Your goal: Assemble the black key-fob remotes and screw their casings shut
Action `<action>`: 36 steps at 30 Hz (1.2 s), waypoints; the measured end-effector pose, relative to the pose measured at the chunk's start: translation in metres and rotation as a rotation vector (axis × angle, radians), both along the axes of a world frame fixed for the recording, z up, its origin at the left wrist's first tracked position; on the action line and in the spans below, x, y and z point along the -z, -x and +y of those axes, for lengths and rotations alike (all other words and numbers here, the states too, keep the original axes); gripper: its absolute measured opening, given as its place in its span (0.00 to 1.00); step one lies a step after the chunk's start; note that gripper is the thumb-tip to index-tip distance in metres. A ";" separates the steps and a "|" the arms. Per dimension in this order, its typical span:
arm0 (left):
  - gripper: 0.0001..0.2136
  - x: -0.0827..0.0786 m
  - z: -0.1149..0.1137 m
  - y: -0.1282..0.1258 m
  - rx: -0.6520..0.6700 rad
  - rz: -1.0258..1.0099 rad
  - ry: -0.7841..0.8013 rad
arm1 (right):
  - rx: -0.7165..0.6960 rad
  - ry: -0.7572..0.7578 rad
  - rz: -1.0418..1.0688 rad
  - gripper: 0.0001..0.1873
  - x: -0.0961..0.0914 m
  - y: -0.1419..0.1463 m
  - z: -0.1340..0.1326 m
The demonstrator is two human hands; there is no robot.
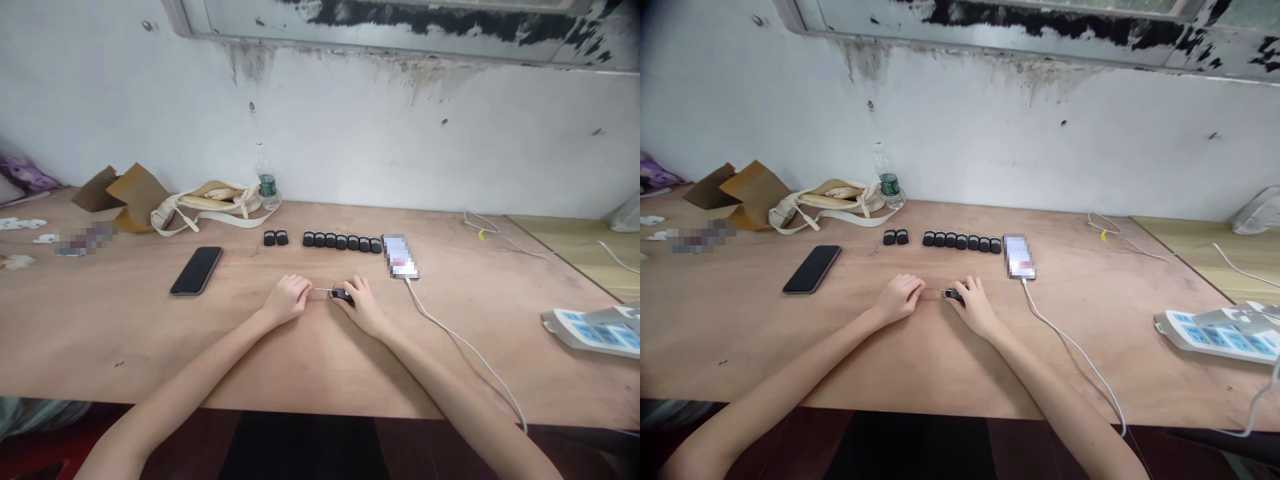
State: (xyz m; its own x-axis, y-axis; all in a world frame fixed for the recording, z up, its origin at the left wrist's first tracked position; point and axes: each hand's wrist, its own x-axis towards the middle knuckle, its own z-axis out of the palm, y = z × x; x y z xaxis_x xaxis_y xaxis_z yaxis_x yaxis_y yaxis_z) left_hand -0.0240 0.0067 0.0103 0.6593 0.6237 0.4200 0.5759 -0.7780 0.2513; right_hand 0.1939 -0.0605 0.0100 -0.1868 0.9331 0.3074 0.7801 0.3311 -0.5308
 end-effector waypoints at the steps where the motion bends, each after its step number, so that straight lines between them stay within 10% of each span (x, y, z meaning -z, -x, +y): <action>1: 0.10 0.000 0.000 0.000 0.003 -0.001 -0.001 | 0.000 -0.002 0.004 0.08 0.000 0.000 0.000; 36: 0.10 0.000 -0.004 0.000 0.022 -0.068 -0.043 | 0.009 -0.110 0.146 0.06 -0.002 0.003 0.001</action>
State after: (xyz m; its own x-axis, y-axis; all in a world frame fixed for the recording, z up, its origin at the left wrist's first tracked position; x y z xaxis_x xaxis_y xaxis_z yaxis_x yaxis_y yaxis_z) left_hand -0.0242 0.0024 0.0107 0.6418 0.5898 0.4901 0.5413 -0.8011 0.2553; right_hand 0.1907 -0.0593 0.0116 -0.1243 0.8939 0.4307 0.7007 0.3864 -0.5998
